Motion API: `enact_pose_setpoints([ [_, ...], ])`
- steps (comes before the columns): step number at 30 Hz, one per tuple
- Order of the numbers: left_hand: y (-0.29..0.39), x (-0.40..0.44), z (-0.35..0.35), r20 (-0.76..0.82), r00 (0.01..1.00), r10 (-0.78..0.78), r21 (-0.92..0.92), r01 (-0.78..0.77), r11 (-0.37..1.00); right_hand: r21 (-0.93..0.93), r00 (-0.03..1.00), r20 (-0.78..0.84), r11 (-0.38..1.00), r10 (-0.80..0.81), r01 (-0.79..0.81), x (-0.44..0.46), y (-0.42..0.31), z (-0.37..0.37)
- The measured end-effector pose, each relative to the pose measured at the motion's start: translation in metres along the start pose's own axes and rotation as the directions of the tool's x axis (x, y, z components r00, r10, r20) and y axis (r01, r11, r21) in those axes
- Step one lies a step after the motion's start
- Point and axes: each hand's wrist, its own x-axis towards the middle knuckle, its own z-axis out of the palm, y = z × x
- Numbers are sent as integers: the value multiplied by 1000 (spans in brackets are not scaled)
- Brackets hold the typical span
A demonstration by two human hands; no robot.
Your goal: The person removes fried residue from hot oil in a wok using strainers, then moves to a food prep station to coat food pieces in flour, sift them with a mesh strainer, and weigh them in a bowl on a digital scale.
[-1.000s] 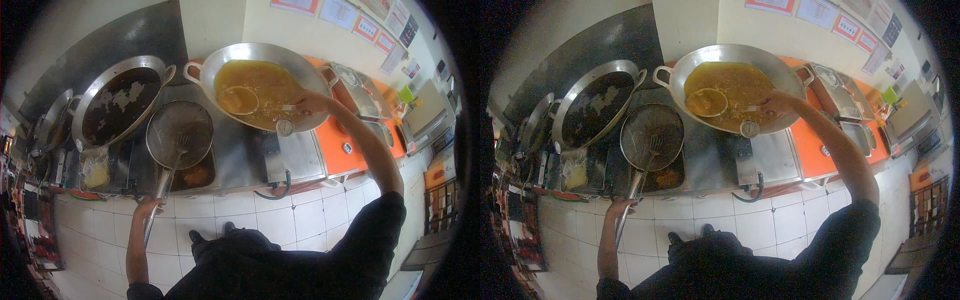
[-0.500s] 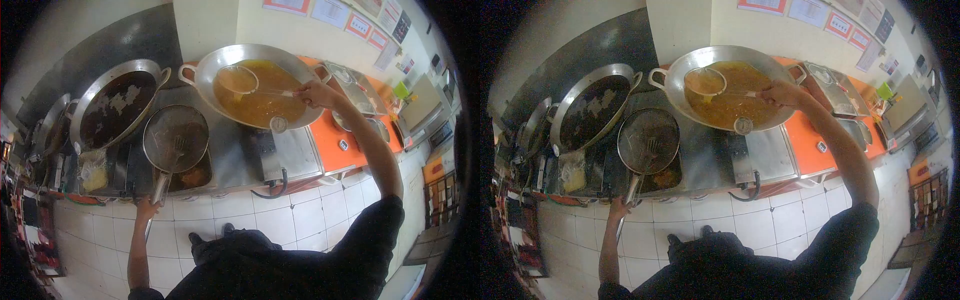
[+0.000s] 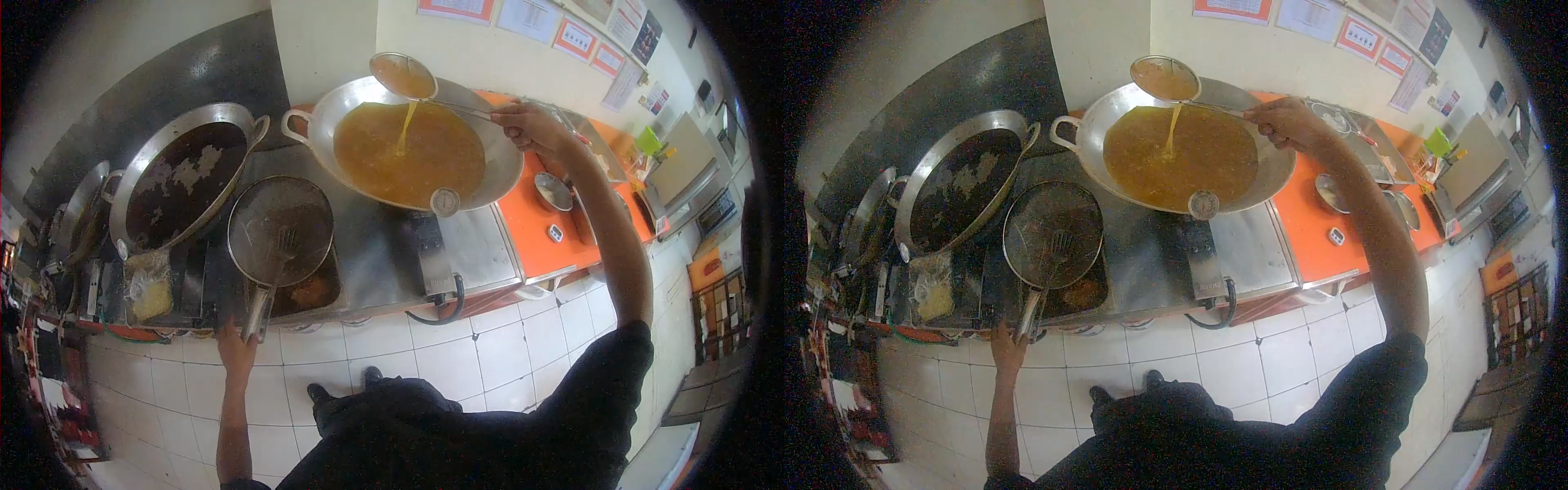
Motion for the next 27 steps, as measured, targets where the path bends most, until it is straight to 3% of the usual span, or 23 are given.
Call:
enact_pose_setpoints([
  [1, 9, -4, -3, -109, 991, 75, 55, -69, 996, 12, 1000, -4, 1000, -1, 2, -1, -1, -2],
  [4, 54, -20, -21, -296, 937, 186, -19, -201, 979, -35, 999, -42, 999, -15, 14, -6, -6, -4],
  [7, 76, -46, -16, -290, 918, 270, -139, -319, 937, 16, 1000, -18, 1000, -8, 9, -1, 1, -10],
  [10, 94, -76, 2, -155, 937, 314, -220, -343, 913, 54, 1000, -15, 998, -20, 20, 1, 4, -12],
  [13, 89, -100, 36, 14, 974, 227, -418, -200, 886, 26, 997, -74, 1000, 3, -1, -10, -8, -3],
  [16, 76, -118, 58, 279, 960, 41, -531, 118, 839, 75, 999, -41, 996, -35, 38, -3, -1, -9],
  [23, -55, -168, 169, 366, 918, -153, -364, 292, 884, 32, 995, -79, 997, -61, 64, 1, -6, -17],
  [27, -67, -187, 162, 349, 930, -114, -149, 175, 973, 24, 990, -132, 998, -49, 52, -8, -18, -9],
])
